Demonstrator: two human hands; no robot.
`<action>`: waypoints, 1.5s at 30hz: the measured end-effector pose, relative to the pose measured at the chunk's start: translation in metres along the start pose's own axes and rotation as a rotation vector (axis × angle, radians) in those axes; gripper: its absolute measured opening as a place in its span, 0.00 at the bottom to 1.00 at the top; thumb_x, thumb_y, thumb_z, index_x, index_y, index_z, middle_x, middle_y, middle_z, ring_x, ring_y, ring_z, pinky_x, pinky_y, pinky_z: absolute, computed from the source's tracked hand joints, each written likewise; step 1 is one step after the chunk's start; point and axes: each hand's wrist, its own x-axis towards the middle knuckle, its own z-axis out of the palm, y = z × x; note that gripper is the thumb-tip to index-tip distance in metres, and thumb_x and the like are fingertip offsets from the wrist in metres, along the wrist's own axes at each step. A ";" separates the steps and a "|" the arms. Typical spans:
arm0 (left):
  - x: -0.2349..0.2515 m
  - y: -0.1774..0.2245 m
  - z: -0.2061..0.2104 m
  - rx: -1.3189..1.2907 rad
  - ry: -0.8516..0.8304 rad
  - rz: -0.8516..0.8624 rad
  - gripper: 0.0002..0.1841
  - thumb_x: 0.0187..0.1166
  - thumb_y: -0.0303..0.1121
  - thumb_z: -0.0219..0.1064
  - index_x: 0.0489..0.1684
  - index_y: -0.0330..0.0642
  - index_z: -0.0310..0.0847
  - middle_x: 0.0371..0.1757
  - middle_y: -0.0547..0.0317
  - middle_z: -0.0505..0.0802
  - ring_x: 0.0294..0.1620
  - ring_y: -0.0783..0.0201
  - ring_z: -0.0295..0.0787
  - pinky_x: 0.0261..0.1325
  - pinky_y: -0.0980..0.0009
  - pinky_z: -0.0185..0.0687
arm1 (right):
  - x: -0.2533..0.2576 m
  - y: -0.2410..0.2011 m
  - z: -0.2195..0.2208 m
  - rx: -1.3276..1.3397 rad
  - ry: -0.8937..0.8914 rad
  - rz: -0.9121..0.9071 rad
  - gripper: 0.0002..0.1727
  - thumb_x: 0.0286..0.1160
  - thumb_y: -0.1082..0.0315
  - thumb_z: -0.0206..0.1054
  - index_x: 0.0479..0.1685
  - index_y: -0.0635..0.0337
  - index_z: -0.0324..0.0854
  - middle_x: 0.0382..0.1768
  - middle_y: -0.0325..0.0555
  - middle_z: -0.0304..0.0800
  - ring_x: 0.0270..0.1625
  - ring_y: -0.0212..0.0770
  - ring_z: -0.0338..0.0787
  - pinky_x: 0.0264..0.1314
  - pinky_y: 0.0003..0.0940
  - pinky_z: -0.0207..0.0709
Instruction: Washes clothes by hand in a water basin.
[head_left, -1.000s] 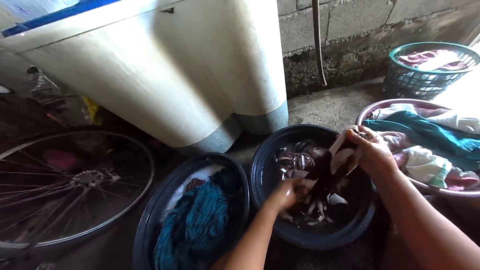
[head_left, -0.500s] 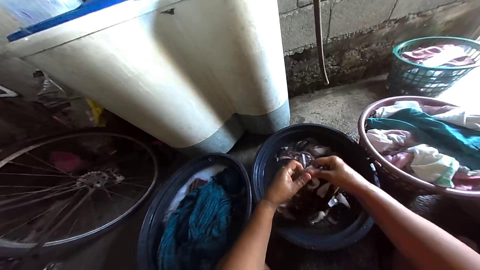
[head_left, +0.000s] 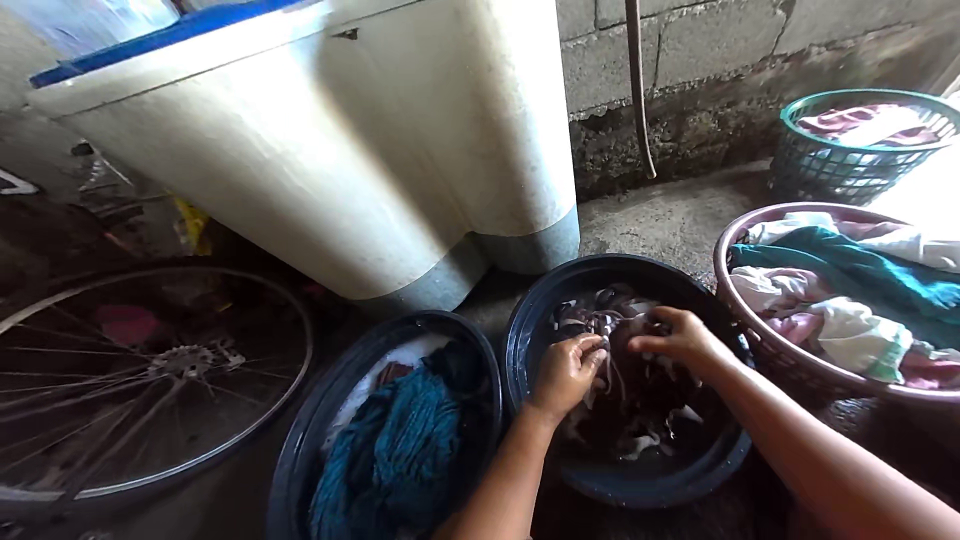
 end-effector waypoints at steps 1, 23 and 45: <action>0.000 0.004 0.003 -0.040 -0.027 0.084 0.13 0.83 0.31 0.65 0.56 0.33 0.90 0.56 0.49 0.96 0.59 0.63 0.93 0.71 0.62 0.84 | 0.000 -0.001 0.008 -0.112 -0.093 -0.060 0.32 0.54 0.59 0.88 0.59 0.66 0.85 0.51 0.54 0.91 0.52 0.46 0.91 0.62 0.49 0.84; 0.003 -0.007 0.004 -0.140 0.084 -0.117 0.14 0.83 0.33 0.64 0.54 0.31 0.87 0.50 0.50 0.94 0.52 0.65 0.91 0.63 0.63 0.85 | -0.007 0.002 -0.023 0.055 0.226 -0.163 0.16 0.71 0.68 0.75 0.53 0.66 0.80 0.41 0.46 0.87 0.40 0.33 0.86 0.47 0.33 0.82; 0.006 -0.005 0.000 0.111 -0.023 -0.141 0.16 0.84 0.33 0.65 0.59 0.30 0.87 0.60 0.40 0.92 0.66 0.49 0.88 0.76 0.52 0.77 | -0.008 -0.001 -0.017 0.381 0.338 -0.183 0.05 0.74 0.74 0.72 0.45 0.62 0.88 0.40 0.37 0.93 0.43 0.26 0.90 0.51 0.24 0.86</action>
